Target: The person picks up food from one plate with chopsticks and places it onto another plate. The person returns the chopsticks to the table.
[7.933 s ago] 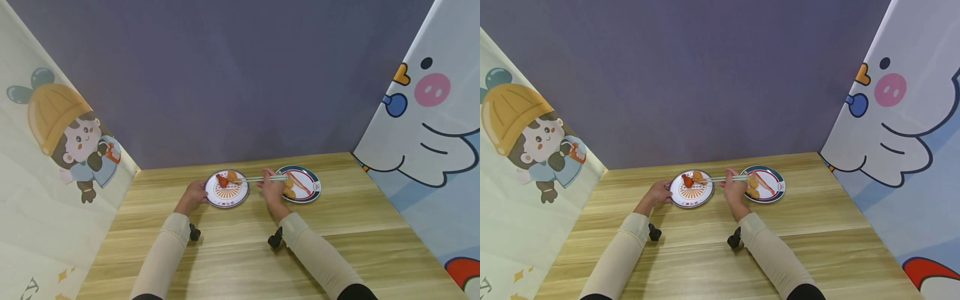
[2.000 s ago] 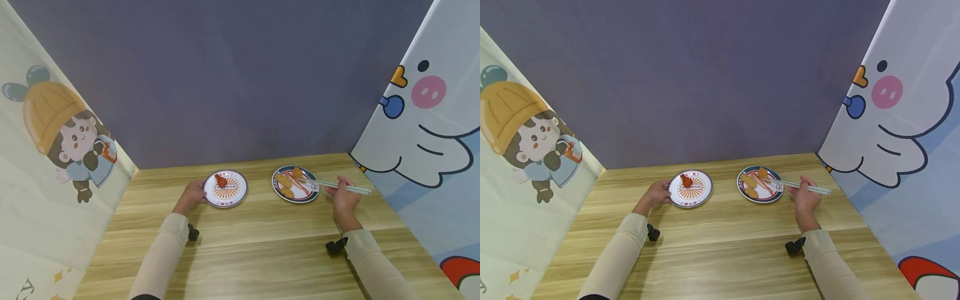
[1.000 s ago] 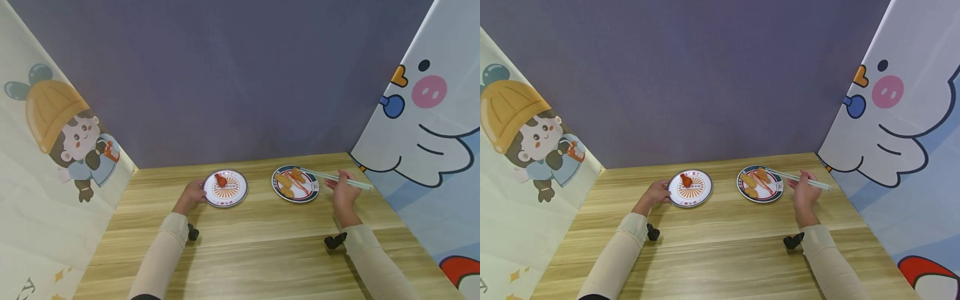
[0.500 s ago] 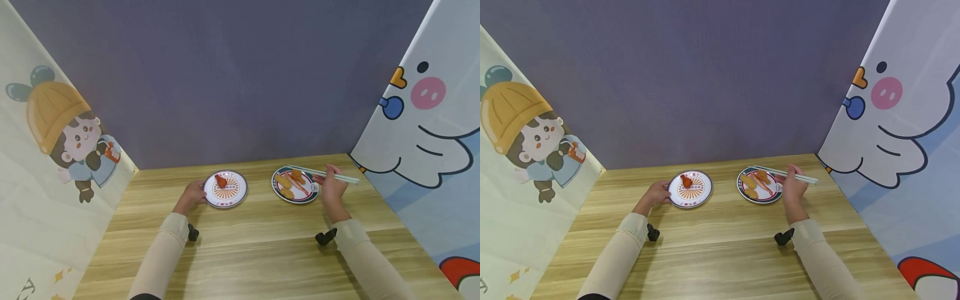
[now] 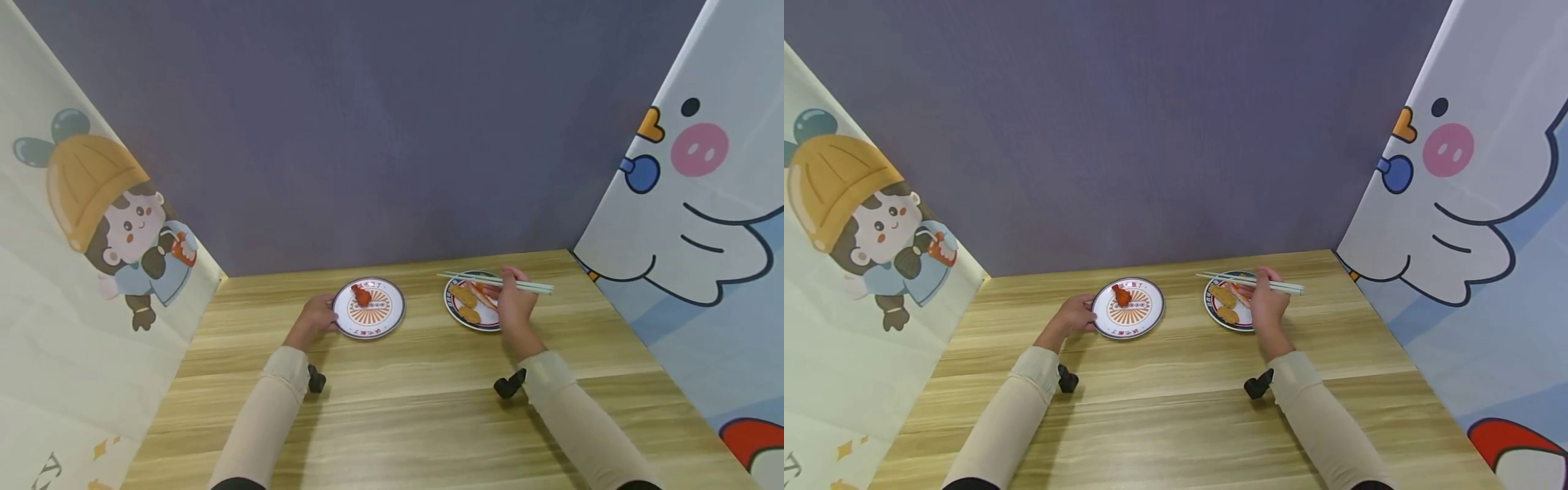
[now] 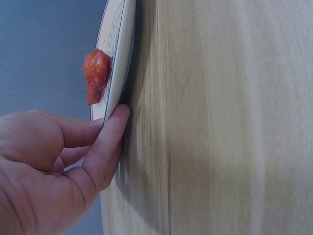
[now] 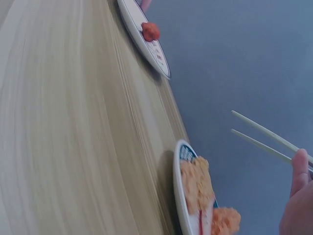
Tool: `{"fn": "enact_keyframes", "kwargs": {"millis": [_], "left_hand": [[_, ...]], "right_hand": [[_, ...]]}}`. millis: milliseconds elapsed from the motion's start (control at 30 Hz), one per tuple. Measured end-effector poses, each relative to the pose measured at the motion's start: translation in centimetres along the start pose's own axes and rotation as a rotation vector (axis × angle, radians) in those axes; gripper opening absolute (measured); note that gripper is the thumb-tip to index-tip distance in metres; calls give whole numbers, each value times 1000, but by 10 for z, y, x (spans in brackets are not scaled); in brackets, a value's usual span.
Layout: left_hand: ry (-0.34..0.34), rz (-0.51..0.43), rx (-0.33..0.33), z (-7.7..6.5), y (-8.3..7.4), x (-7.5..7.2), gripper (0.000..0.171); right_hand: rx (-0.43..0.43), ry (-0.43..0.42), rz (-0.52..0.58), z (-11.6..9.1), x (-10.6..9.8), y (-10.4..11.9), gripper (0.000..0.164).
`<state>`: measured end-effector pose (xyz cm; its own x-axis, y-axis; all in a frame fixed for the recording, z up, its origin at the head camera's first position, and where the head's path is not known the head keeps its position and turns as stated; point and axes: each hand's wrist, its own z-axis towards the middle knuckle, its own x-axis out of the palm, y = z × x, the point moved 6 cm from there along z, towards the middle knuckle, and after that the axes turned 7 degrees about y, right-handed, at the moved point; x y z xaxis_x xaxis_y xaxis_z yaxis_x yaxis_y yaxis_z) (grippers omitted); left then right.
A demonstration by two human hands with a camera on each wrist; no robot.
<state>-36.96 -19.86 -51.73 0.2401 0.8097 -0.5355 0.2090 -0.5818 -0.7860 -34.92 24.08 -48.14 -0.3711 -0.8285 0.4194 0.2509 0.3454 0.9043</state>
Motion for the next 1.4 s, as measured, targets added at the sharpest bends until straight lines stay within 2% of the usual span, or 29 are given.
{"fn": "enact_keyframes", "kwargs": {"millis": [267, 367, 633, 767, 967, 1400], "left_hand": [[-13, 18, -12, 3, 1, 0, 66], [-15, 38, -11, 3, 0, 0, 66], [-21, 48, -11, 2, 1, 0, 66], [-21, 58, 1, 1, 0, 0, 66], [-14, 24, -4, 0, 0, -1, 66], [-31, 68, 24, -1, -1, -2, 65]], "right_hand": [[-1, 65, -7, -11, 28, -9, 15], [1, 73, -63, -12, 35, -15, 15], [66, 118, -124, -21, 51, -29, 20], [64, 133, -113, -27, 58, -35, 22], [75, 165, -100, -36, 71, -43, 25], [109, 201, -74, -51, 102, -63, 28]]}}
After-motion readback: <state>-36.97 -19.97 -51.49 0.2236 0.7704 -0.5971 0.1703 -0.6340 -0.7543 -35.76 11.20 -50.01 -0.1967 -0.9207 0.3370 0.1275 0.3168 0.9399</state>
